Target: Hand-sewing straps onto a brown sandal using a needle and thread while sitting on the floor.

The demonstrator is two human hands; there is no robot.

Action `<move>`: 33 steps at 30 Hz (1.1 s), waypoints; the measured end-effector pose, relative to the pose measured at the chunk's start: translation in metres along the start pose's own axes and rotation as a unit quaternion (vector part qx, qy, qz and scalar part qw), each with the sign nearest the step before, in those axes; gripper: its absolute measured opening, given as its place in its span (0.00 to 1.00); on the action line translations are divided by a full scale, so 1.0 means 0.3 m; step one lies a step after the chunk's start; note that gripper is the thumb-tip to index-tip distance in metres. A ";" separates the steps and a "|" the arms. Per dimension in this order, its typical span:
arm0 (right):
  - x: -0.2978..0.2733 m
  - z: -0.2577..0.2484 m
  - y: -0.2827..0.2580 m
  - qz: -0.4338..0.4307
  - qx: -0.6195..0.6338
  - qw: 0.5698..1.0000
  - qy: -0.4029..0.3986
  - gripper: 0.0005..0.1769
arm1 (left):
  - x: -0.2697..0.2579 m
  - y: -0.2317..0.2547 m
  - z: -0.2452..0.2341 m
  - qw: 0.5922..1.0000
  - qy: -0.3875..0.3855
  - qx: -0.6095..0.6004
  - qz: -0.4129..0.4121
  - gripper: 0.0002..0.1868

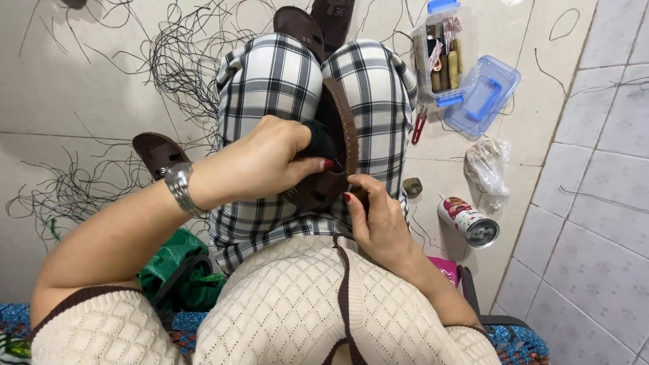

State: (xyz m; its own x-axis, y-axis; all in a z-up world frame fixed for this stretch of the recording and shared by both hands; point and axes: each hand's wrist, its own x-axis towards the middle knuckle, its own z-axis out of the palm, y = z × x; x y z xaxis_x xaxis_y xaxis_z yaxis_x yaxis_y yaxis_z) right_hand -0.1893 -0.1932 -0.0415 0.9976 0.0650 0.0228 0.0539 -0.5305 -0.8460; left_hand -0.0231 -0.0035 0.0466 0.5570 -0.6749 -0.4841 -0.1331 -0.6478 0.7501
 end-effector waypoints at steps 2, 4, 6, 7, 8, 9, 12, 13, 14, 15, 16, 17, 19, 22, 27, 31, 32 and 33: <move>0.004 -0.012 -0.017 -0.004 0.004 1.000 0.013 0.14 | 0.007 0.006 -0.008 1.000 -0.028 -0.003 0.003 0.14; 0.013 -0.045 -0.060 0.008 -0.034 0.999 -0.009 0.13 | 0.012 0.011 -0.010 0.999 -0.043 0.011 0.012 0.14; 0.033 -0.139 -0.115 0.019 -0.103 0.992 -0.072 0.19 | 0.010 0.001 0.036 0.999 -0.020 0.013 0.036 0.13; 0.048 -0.188 -0.142 0.027 -0.174 0.975 -0.139 0.27 | 0.009 -0.007 0.056 0.998 0.007 0.009 0.059 0.13; 0.023 -0.227 -0.135 0.023 -0.175 0.975 -0.136 0.27 | 0.000 -0.023 0.072 0.998 0.010 0.012 0.061 0.13; 0.001 -0.270 -0.127 0.041 -0.248 0.946 -0.203 0.36 | -0.011 -0.040 0.091 0.995 0.039 0.011 0.092 0.13; -0.053 -0.381 -0.110 0.052 -0.273 0.930 -0.239 0.37 | -0.021 -0.093 0.128 0.979 0.127 -0.040 0.155 0.07; -0.078 -0.417 -0.108 0.053 -0.225 0.953 -0.197 0.29 | -0.016 -0.109 0.142 0.961 0.180 -0.081 0.194 0.13; -0.067 -0.382 -0.075 0.056 -0.229 0.950 -0.203 0.29 | -0.030 -0.105 0.152 0.960 0.181 -0.088 0.193 0.13; -0.046 -0.343 -0.037 0.011 -0.053 0.978 -0.202 0.22 | -0.034 -0.101 0.145 0.943 0.220 -0.153 0.199 0.17; -0.025 -0.308 -0.001 -0.035 0.125 0.972 -0.195 0.15 | -0.038 -0.093 0.137 0.920 0.256 -0.217 0.203 0.20; -0.028 -0.273 0.012 -0.038 0.123 0.972 -0.196 0.15 | -0.051 -0.090 0.126 0.918 0.259 -0.217 0.206 0.20; -0.042 -0.193 0.032 0.056 0.129 0.990 0.024 0.25 | -0.090 -0.086 0.107 0.921 0.275 -0.201 0.189 0.20; 0.021 -0.109 0.033 0.033 0.190 0.981 0.018 0.07 | -0.074 -0.098 0.104 0.944 0.229 -0.166 0.171 0.18; 0.042 -0.150 0.159 -0.044 0.458 0.882 -0.104 0.04 | -0.076 -0.108 0.130 0.946 0.242 -0.123 0.179 0.16; 0.108 -0.300 0.040 -0.094 0.087 0.971 -0.204 0.13 | -0.075 -0.112 0.135 0.940 0.250 -0.108 0.207 0.16; 0.094 -0.294 0.005 -0.087 0.089 0.971 -0.205 0.13 | -0.083 -0.114 0.145 0.941 0.245 -0.113 0.203 0.16; 0.096 -0.290 -0.026 -0.062 -0.054 0.986 -0.146 0.16 | -0.077 -0.116 0.143 0.943 0.241 -0.098 0.209 0.15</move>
State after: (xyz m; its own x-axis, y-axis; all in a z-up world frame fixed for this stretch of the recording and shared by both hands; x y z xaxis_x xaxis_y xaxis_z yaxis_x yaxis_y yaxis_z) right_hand -0.1574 -0.2608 0.0121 0.9289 0.3675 -0.0461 0.1941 -0.5889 -0.7845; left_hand -0.0664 0.0195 0.0124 0.8036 -0.5873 0.0967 -0.2949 -0.2517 0.9218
